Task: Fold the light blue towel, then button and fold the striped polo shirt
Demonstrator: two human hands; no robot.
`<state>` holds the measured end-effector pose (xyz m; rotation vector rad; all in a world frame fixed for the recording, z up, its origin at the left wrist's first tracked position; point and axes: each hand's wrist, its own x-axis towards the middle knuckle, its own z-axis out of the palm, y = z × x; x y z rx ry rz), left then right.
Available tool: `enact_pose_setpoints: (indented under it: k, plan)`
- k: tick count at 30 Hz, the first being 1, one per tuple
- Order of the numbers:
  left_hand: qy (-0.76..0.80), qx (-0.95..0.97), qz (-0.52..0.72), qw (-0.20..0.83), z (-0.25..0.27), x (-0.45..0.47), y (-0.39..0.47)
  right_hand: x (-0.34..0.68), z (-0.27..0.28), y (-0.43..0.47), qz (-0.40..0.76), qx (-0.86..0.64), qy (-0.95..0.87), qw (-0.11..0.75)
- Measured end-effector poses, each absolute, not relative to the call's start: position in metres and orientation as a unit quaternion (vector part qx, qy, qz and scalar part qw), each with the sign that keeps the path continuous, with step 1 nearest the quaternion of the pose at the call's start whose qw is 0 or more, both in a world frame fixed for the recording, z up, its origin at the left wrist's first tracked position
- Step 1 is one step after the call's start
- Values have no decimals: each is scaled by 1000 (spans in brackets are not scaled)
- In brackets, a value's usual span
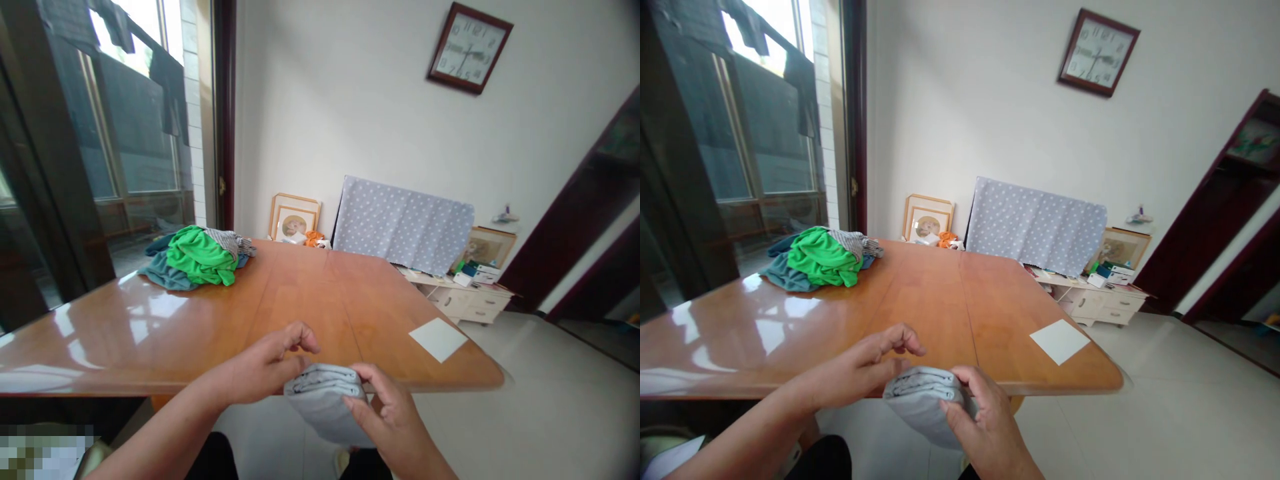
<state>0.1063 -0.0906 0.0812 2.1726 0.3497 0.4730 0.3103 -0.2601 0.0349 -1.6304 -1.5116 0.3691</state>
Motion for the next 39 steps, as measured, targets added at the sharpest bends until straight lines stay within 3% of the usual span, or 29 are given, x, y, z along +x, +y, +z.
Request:
enact_pose_setpoints:
  k: [12,24,33,39]
  plan:
    - [30,891,196,407,82,90,-101,323,34,-264,94,-643,-625,433]
    - [104,940,128,300,83,98,-113,321,32,-264,87,-644,-619,441]
    - [53,899,172,398,71,95,-104,324,38,-266,112,-626,-601,485]
    - [91,907,163,378,67,100,-104,324,39,-266,109,-630,-601,480]
